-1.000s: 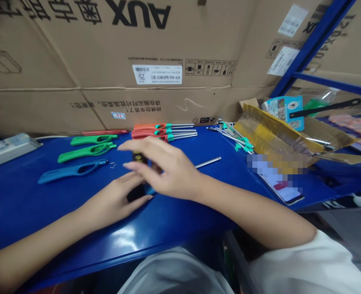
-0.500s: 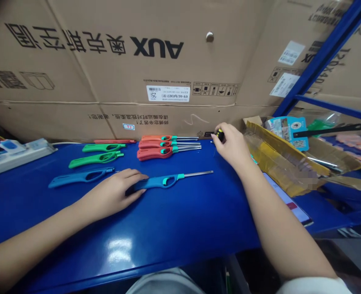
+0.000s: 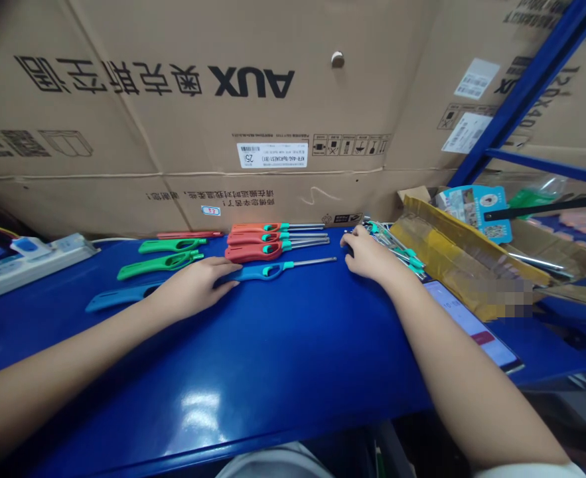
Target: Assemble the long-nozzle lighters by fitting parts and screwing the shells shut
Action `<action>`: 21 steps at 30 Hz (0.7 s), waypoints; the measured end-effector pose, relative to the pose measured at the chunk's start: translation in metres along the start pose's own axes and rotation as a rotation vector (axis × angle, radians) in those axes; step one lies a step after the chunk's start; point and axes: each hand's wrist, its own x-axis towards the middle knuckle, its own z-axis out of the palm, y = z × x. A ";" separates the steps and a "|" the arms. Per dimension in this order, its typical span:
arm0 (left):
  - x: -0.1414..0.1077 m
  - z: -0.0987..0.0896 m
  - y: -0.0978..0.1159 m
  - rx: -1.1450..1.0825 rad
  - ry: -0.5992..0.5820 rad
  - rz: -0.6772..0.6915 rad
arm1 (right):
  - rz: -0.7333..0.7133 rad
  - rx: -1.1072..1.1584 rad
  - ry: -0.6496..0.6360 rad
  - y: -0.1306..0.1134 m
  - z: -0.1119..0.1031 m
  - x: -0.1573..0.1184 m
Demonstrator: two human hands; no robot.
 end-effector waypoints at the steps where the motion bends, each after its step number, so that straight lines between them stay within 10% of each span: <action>1: 0.001 0.000 -0.001 0.004 0.006 -0.006 | 0.011 -0.009 -0.029 0.000 0.001 -0.001; 12: 0.009 0.004 -0.010 0.010 0.026 -0.026 | 0.047 -0.109 -0.178 -0.004 -0.002 -0.005; 21: 0.008 0.002 -0.007 0.017 0.045 -0.028 | -0.154 -0.047 0.043 -0.027 -0.003 0.000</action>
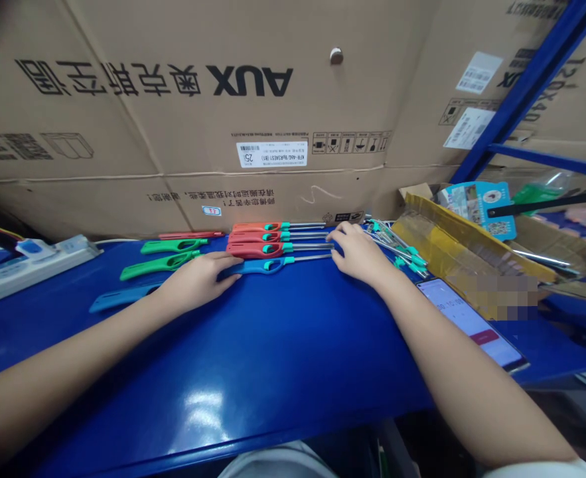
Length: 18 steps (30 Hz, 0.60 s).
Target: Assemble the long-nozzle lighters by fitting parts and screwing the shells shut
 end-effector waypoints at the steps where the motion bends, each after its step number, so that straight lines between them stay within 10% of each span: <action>1: -0.001 -0.001 0.000 0.001 0.002 -0.002 | -0.050 0.021 0.010 -0.006 0.000 0.001; 18: 0.000 -0.003 0.007 -0.007 0.003 -0.041 | -0.232 0.083 -0.035 -0.031 0.014 -0.001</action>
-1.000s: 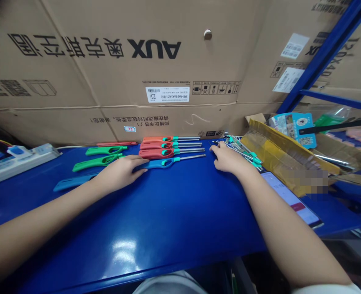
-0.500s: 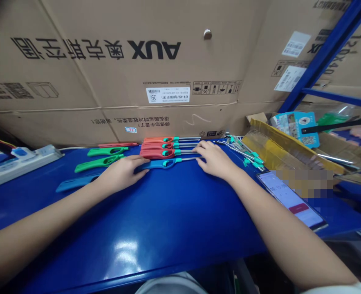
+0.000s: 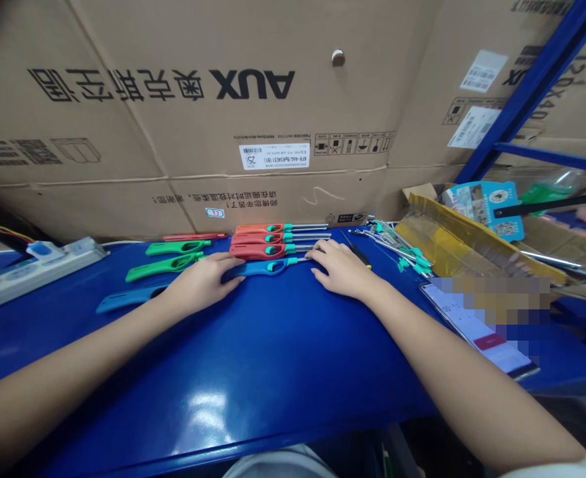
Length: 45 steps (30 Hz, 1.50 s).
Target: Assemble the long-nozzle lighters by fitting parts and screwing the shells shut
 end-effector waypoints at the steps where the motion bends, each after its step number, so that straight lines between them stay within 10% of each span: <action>1: 0.000 0.000 0.000 0.000 0.000 -0.001 | -0.002 0.002 -0.002 0.000 0.000 0.000; 11: 0.000 0.007 -0.003 -0.030 0.031 0.059 | 0.001 0.030 0.039 0.001 0.004 0.000; 22: 0.033 -0.035 -0.024 -0.145 0.199 0.187 | -0.023 0.232 0.480 -0.019 -0.015 -0.002; 31: 0.088 -0.013 -0.065 -0.131 0.261 0.089 | -0.043 0.349 0.340 -0.009 0.017 0.004; 45: 0.098 0.000 -0.072 -0.019 0.207 0.119 | 0.057 0.381 0.102 -0.010 0.026 0.005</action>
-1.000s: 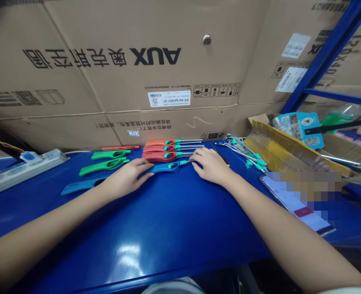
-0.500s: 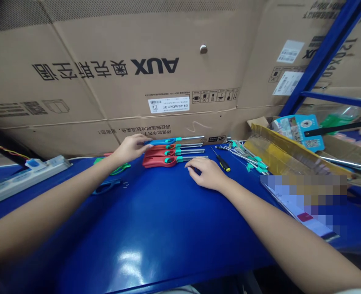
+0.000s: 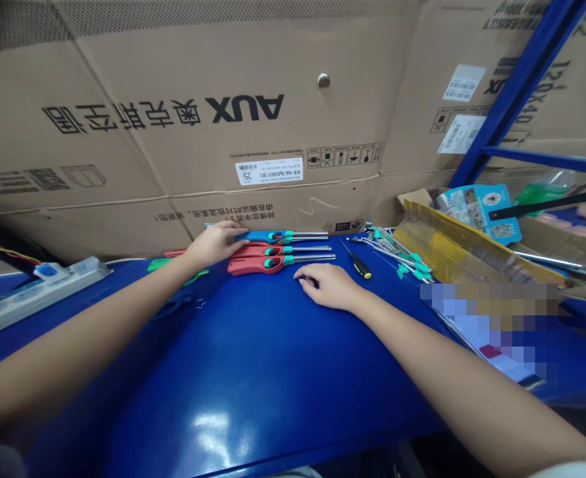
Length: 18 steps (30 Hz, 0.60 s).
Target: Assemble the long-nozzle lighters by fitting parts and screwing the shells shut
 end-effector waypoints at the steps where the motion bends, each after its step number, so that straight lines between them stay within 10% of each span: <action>1: -0.001 0.000 0.000 0.013 -0.002 -0.006 | 0.000 -0.011 -0.019 -0.001 0.000 0.000; 18: -0.033 -0.016 0.048 0.023 -0.066 0.202 | 0.085 -0.154 -0.101 -0.010 -0.002 0.000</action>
